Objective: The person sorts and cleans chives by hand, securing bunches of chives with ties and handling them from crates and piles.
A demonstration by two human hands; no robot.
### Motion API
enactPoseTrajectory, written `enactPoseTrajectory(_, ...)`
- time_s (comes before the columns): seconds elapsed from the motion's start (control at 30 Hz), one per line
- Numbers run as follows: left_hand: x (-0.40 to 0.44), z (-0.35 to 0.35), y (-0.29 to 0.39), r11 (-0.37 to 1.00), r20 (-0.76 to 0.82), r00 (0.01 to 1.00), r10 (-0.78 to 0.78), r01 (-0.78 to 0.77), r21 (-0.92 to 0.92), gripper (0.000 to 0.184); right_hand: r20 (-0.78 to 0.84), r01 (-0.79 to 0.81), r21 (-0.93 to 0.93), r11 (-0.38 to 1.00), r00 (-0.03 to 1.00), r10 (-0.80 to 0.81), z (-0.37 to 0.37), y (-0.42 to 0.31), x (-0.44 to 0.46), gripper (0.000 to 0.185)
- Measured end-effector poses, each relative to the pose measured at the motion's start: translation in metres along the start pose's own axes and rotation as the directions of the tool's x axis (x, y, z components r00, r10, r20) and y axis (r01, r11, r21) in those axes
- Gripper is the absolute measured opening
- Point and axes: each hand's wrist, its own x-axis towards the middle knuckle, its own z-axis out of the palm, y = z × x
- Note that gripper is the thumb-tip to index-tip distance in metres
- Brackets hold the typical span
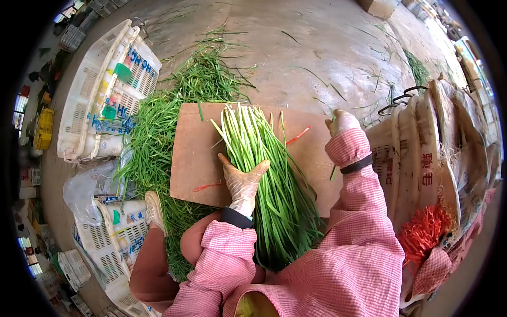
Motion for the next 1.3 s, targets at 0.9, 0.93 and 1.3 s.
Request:
enactPoseTrajectory(0.9, 0.025, -0.027, -0.017, 0.976, -0.244, 0.948, -0.205, 0.215, 0.015, 0.038, 0.372, -0.371, 0.928, -0.028, 0.928, 0.034, 0.062, -0.053, -0.077, 0.016)
enactPoseTrajectory(0.93, 0.024, -0.030, -0.012, 0.904, -0.294, 0.956, -0.007, 0.132, 0.408, 0.042, 0.344, -0.343, 0.939, 0.015, 0.939, -0.004, 0.062, -0.052, -0.078, 0.016)
enactPoseTrajectory(1.3, 0.046, -0.023, -0.037, 0.956, -0.348, 0.937, -0.034, 0.132, 0.263, 0.011, 0.274, -0.252, 0.959, 0.131, 0.943, -0.189, 0.045, -0.058, -0.076, 0.017)
